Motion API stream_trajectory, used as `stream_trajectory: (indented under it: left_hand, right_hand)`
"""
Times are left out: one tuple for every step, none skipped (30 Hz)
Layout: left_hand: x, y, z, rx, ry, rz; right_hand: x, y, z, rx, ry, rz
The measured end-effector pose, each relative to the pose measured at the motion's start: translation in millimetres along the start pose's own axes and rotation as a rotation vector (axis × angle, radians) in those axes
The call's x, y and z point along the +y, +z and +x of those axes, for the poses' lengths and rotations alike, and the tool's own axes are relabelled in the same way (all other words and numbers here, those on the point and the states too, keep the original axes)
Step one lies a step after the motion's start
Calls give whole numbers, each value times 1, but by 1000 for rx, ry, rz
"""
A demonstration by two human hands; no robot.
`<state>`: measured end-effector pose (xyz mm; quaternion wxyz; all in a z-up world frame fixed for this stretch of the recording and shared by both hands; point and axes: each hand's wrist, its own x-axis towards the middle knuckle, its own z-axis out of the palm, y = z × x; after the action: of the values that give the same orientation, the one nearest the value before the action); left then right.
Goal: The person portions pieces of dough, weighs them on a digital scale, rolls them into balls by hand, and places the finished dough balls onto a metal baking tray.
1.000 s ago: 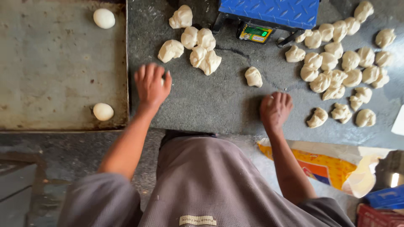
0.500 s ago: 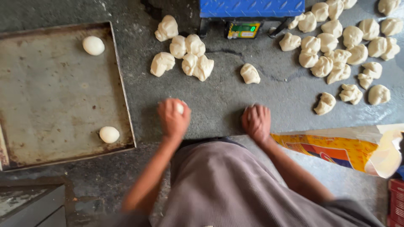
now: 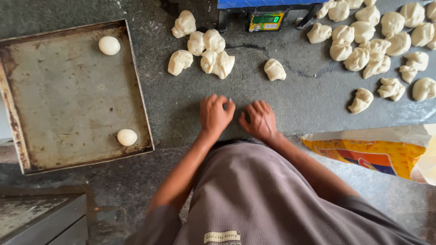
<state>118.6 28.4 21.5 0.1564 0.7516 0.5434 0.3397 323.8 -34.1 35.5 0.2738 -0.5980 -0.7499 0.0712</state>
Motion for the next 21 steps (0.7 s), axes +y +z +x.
stream_trajectory:
  left_hand:
    - [-2,-5,5,32,5,-71]
    - [-5,-8,11,64,10,-142]
    - [-12,-12,14,10,24,-107]
    - [-22,-14,18,-44,39,-72]
    - [-29,-17,14,-101,50,-37]
    - [-38,-20,9,-186,88,-45]
    - [-42,-20,1,-270,129,-55]
    - [-44,-20,-7,-355,169,-65]
    - [-42,-16,-12,-332,133,-85]
    - [-37,-12,-18,-309,97,-105]
    - [-31,-8,-23,-291,58,-128]
    - [-23,-3,-27,-379,-143,-362]
    - [-17,1,-23,-462,-342,-592]
    - [-10,5,-19,-542,-544,-822]
    - [-5,7,-12,-541,-562,-909]
    - [0,10,-5,-540,-581,-996]
    - [5,11,-2,-542,-604,-1086]
    - [7,11,1,-553,-588,-1118]
    - [10,11,1,-563,-571,-1152]
    - [10,10,2,-573,-554,-1185]
    - [13,10,0,-560,-588,-1188]
  right_hand:
    - [-2,-2,1,-48,40,47]
    - [-5,0,3,-28,18,-30]
    - [-1,-1,5,-6,-6,-111]
    - [4,1,9,16,-30,-192]
    - [8,2,7,-65,11,-133]
    - [15,1,7,-145,51,-74]
    - [17,2,5,-223,93,-16]
    - [21,0,2,-228,132,20]
    - [24,-1,2,-232,168,56]
    - [25,-4,2,-236,204,93]
    - [24,-5,1,-230,367,428]
    - [19,-7,0,-218,526,765]
    - [17,-10,3,-195,678,1104]
    - [12,-12,7,-188,694,1257]
    - [9,-17,12,-179,705,1408]
    - [5,-20,18,-170,714,1559]
    - [1,-24,20,-193,687,1433]
    - [-3,-27,23,-215,660,1306]
    - [-7,-29,25,-236,632,1179]
    - [-11,-30,27,-222,630,1097]
    - [-13,-30,28,-213,626,1013]
